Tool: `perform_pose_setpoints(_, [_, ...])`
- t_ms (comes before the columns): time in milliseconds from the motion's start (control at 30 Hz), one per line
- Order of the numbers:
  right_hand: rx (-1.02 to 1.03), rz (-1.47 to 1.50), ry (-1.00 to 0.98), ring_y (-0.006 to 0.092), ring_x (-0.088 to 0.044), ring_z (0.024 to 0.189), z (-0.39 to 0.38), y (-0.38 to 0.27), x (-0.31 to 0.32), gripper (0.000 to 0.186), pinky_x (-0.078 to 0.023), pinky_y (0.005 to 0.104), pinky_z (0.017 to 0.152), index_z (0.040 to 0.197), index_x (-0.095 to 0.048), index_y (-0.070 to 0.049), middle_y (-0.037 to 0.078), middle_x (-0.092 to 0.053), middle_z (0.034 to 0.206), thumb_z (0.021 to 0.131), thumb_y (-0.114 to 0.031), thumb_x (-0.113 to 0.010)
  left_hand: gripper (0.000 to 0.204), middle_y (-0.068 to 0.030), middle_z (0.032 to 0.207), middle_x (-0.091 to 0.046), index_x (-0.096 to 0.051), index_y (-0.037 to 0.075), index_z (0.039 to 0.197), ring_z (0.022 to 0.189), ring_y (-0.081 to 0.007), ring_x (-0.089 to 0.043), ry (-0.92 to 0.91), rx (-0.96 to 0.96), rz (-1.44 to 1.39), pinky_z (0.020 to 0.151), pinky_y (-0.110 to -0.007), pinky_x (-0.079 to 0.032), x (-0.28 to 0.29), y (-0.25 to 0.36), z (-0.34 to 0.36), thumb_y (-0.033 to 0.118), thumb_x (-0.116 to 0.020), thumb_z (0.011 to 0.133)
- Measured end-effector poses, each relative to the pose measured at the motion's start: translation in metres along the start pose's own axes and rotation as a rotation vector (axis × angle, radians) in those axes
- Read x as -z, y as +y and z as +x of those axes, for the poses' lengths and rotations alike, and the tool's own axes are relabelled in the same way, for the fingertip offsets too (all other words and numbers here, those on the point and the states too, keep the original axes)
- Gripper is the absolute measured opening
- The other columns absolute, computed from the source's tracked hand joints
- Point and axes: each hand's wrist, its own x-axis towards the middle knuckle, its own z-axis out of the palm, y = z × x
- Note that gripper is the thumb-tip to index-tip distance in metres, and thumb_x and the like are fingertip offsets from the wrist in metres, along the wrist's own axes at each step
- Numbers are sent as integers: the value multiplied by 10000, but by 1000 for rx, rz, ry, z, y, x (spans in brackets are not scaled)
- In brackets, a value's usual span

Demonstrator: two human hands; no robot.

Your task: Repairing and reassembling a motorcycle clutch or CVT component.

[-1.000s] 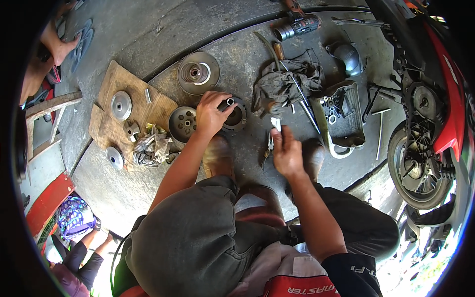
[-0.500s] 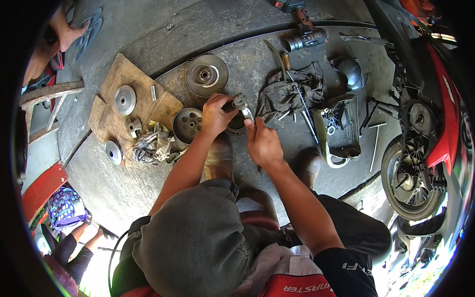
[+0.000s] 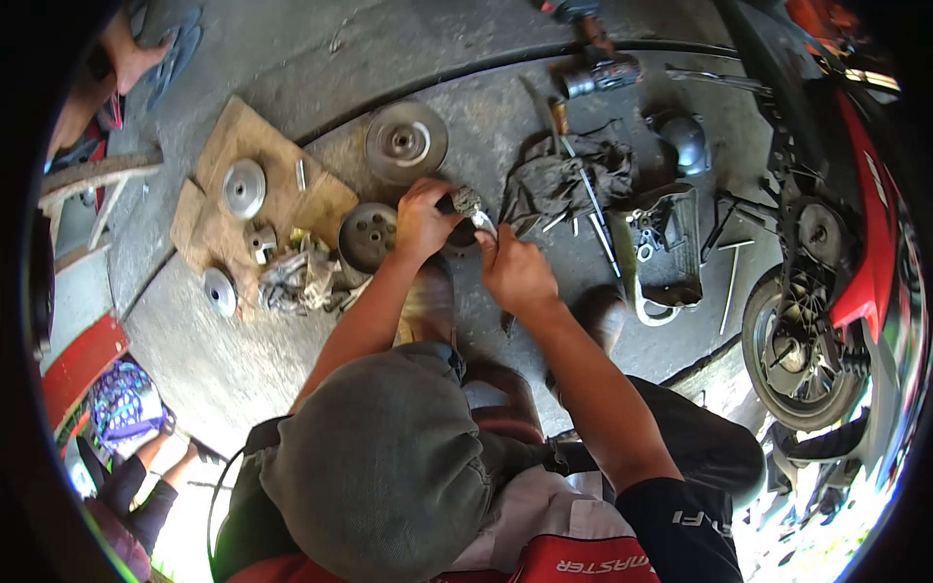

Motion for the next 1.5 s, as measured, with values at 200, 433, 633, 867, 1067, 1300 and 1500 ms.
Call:
perform_pose_setpoints(200, [-35,217,47,517,-668,678,-8,-7,3,333,-496,594,571,1071,-578,42,334,-637,719,1058,-289,-614,306,-128,961,-736,-771,52,973,945,-337,-702,22,77,-35,824,-439,-577,-1,-3,-5,60,-864,682])
perform_pose_setpoints(433, [-365,124,163,566,-675,821,-42,57,-54,456,-508,670,730,1049,-593,-15,325,-694,854,1095,-456,-489,294,-123,947,-734,-789,69,990,934,-336,-694,3,17,10,847,-439,-555,-6,-1,-2,76,-892,715])
perform_pose_setpoints(633, [-158,-94,701,465,-606,885,-77,149,-33,219,-486,548,793,951,-581,-20,250,-611,901,1018,-217,-649,293,-132,977,-747,-784,39,1013,935,-334,-692,-58,-56,106,849,-429,-554,-4,3,-1,106,-902,753])
perform_pose_setpoints(867, [-666,-207,657,463,-704,961,-40,320,89,222,-555,559,846,969,-758,-70,231,-730,1039,944,-279,-686,288,-127,957,-736,-775,35,991,910,-333,-688,-130,-15,200,807,-434,-553,-1,20,13,149,-910,764])
perform_pose_setpoints(1067, [-566,-286,521,468,-700,1000,-28,365,95,272,-551,564,880,1019,-781,-92,233,-737,1052,951,-341,-696,302,-123,962,-731,-752,67,989,908,-357,-688,-218,-38,572,768,-471,-554,-17,35,56,299,-861,829])
perform_pose_setpoints(1300, [-538,-344,508,469,-698,998,-25,370,82,300,-536,554,897,1105,-751,-68,218,-749,1054,952,-321,-698,248,-108,919,-734,-742,84,958,909,-342,-697,-343,-140,675,757,-469,-568,-32,20,67,290,-831,851])
perform_pose_setpoints(1500, [-656,-355,526,431,-722,990,-32,371,73,278,-548,531,880,1064,-746,-64,197,-763,1032,913,-297,-746,373,-103,1019,-745,-730,78,1108,954,-330,-717,-278,-100,527,778,-449,-572,-22,29,58,305,-856,840])
